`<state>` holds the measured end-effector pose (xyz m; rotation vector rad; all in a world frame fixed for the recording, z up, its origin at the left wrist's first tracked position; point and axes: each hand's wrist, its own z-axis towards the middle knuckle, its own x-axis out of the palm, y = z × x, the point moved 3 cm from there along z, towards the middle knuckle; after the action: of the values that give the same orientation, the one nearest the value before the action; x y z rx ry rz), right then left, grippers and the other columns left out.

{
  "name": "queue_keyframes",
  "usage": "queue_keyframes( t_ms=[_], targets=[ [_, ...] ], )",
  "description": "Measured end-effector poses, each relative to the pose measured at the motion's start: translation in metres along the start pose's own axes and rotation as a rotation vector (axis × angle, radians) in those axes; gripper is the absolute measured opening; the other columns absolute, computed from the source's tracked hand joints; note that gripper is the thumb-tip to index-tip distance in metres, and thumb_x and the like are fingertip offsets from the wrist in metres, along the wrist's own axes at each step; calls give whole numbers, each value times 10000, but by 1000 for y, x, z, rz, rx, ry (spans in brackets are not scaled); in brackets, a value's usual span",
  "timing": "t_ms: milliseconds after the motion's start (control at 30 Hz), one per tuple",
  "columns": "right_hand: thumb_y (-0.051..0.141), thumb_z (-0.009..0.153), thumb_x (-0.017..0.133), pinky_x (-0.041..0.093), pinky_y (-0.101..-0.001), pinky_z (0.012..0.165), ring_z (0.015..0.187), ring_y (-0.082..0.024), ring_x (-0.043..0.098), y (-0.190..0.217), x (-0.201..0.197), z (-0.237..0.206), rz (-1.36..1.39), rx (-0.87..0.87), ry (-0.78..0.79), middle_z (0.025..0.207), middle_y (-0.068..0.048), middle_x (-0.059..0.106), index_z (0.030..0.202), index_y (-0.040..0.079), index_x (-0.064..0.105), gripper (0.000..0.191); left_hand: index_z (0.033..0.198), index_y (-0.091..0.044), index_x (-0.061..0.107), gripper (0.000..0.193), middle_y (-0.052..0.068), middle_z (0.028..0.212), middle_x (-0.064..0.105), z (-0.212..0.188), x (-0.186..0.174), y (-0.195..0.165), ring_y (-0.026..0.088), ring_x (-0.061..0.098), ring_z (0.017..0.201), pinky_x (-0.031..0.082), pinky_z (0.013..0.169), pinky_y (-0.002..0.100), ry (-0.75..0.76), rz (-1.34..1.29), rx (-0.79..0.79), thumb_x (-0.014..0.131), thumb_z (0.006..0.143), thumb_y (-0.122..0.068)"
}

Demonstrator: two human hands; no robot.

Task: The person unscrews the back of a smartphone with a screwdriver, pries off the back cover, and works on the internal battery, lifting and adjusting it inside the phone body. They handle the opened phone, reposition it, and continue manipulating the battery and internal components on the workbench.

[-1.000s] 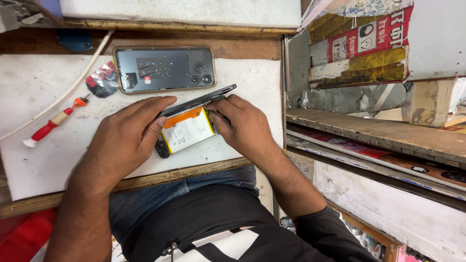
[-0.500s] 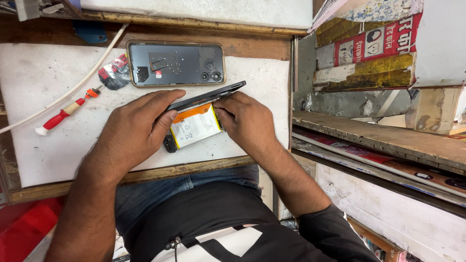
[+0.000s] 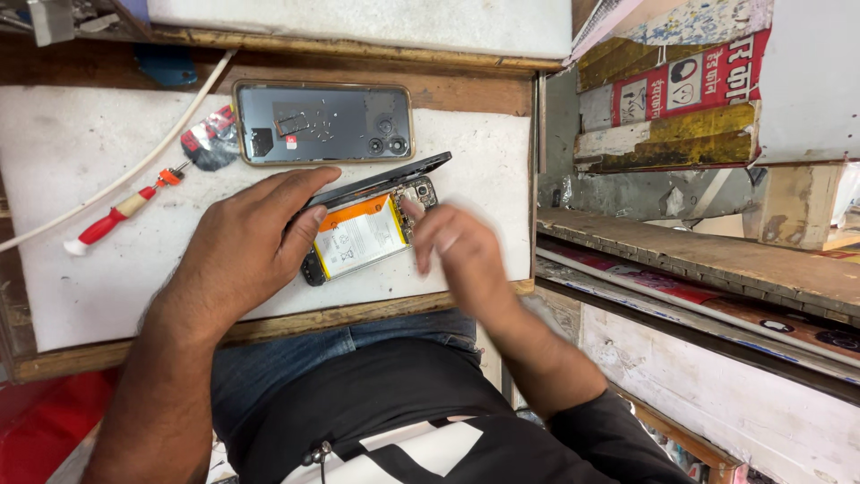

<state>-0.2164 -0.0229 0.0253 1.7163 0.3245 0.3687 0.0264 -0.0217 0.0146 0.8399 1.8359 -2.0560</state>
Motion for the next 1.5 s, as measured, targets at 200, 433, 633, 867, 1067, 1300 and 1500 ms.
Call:
queue_keyframes(
  t_ms=[200,433,633,867,1067,1300,1500],
  targets=[
    [184,998,648,115,-606,1344,789,-169,709,3,48,-13,-551,-114,181,793,-17,699,884,77,687,161,1351,-109,638,370,153,1210,731,0,1,-1,342,733,1007,600,815,444,27,-8,-52,638,991,-195],
    [189,1000,653,115,-628,1346,738,-163,701,3,55,-2,-632,-69,122,738,-22,696,873,82,707,175,1345,-104,637,376,149,1166,740,0,0,-4,322,742,969,606,780,435,40,-13,-60,649,977,-185],
    [180,1013,641,116,-629,1341,808,-177,726,0,56,0,-598,-94,88,792,-25,711,906,80,696,155,1344,-105,635,378,150,1166,738,1,0,-3,323,743,958,610,772,434,54,-11,-67,658,973,-174],
    [202,982,685,129,-680,1307,833,-205,724,8,66,6,-727,-111,108,820,-24,722,922,89,702,129,1360,-108,621,403,157,1171,730,-2,1,-3,328,740,962,610,779,436,57,5,-51,661,962,-155],
    [220,964,705,107,-707,1276,855,-206,717,8,70,9,-764,-83,126,834,-20,729,924,97,716,130,1361,-103,613,423,160,1196,720,-2,2,-3,329,738,978,611,785,435,54,11,-33,665,944,-143],
    [202,1077,588,343,-596,1242,981,-166,728,-16,35,1,-117,-2,-54,945,-36,750,982,106,680,164,1359,-109,618,408,145,1188,727,-2,2,-3,311,739,977,611,801,427,74,11,-52,655,955,-156],
    [207,1140,543,427,-531,1224,1068,-251,699,-33,8,-6,209,-113,-170,998,-99,727,1009,86,652,209,1352,-105,622,369,158,1207,721,-1,3,-2,313,734,1018,607,813,425,72,33,-51,628,985,-145]
  ],
)
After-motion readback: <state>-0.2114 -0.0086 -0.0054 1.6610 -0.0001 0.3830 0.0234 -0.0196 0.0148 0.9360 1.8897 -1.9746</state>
